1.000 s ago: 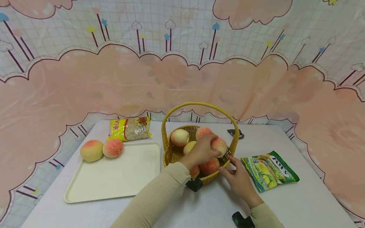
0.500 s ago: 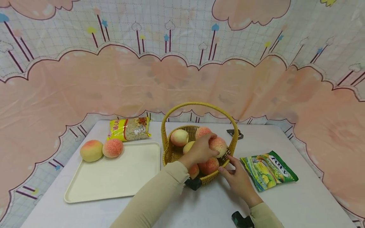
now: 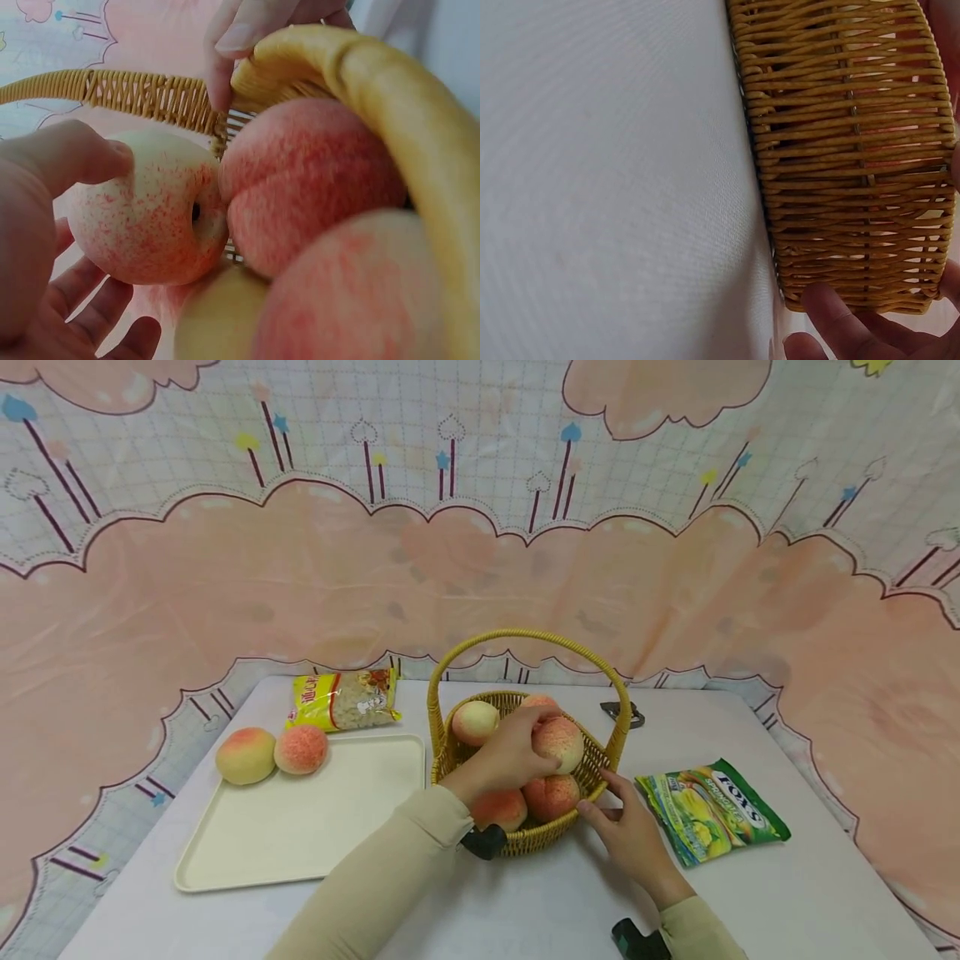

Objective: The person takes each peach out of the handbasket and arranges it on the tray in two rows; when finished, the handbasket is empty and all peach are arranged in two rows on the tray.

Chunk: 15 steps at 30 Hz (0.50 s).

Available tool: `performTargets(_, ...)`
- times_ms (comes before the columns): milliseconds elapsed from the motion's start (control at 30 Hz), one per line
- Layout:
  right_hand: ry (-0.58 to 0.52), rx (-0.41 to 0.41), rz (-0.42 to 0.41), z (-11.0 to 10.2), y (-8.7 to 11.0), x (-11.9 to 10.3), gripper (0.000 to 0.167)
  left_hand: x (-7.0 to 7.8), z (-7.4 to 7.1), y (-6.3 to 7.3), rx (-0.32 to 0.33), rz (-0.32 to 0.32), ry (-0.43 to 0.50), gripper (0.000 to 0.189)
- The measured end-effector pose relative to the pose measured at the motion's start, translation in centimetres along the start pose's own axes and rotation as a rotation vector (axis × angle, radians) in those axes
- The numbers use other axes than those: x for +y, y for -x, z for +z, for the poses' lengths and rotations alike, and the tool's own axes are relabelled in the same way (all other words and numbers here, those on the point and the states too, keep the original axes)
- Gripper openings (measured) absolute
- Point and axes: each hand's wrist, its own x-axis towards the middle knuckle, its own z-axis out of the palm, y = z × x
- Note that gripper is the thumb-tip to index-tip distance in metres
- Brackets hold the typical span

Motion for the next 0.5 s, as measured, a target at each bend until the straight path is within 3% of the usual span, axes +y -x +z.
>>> performTargets(233, 0.005, 0.014, -0.008, 0.0, 0.0, 0.1, 0.072, -0.6, -1.0, 1.1, -0.032, 0.008, -0.055, 0.069)
performTargets(500, -0.007, 0.007, -0.006, 0.1, 0.0, -0.1, 0.072, -1.3, -2.1, 2.8, -0.025, 0.018, -0.031, 0.068)
